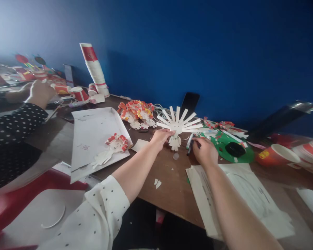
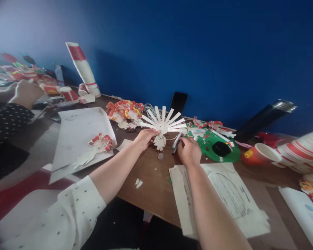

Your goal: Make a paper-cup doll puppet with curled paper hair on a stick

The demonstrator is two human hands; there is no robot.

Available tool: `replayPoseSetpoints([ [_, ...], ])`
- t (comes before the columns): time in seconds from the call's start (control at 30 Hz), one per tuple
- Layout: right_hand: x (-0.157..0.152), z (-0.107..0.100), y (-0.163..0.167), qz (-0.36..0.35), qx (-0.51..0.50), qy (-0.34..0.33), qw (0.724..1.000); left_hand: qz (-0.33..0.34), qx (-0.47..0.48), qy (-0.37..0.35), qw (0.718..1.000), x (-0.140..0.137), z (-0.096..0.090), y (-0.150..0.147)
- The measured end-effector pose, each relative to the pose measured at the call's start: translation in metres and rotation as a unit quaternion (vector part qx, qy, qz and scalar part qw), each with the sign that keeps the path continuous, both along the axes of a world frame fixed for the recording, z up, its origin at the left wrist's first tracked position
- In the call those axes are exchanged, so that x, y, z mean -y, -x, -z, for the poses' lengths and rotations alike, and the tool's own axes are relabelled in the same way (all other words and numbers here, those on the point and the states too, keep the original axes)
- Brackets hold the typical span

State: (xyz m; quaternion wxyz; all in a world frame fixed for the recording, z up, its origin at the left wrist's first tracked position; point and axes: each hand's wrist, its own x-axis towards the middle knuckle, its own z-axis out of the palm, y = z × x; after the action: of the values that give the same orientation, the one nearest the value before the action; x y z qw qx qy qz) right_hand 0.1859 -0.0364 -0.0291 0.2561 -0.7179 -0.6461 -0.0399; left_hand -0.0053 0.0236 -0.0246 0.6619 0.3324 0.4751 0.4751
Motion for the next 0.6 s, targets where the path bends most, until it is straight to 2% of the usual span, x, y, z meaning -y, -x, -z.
replayPoseSetpoints([
  [0.13, -0.003, 0.008, -0.004, 0.003, -0.017, -0.048, 0.999, 0.007, -0.007, -0.014, 1.0, 0.002, 0.002, -0.001],
  [0.3, -0.004, 0.013, -0.007, 0.012, -0.053, -0.07, 0.996, 0.02, -0.017, -0.025, 0.999, 0.004, 0.001, -0.003],
  [0.6, -0.001, 0.011, -0.002, -0.011, -0.101, -0.175, 0.979, -0.012, -0.002, -0.056, 0.998, 0.002, 0.004, -0.003],
])
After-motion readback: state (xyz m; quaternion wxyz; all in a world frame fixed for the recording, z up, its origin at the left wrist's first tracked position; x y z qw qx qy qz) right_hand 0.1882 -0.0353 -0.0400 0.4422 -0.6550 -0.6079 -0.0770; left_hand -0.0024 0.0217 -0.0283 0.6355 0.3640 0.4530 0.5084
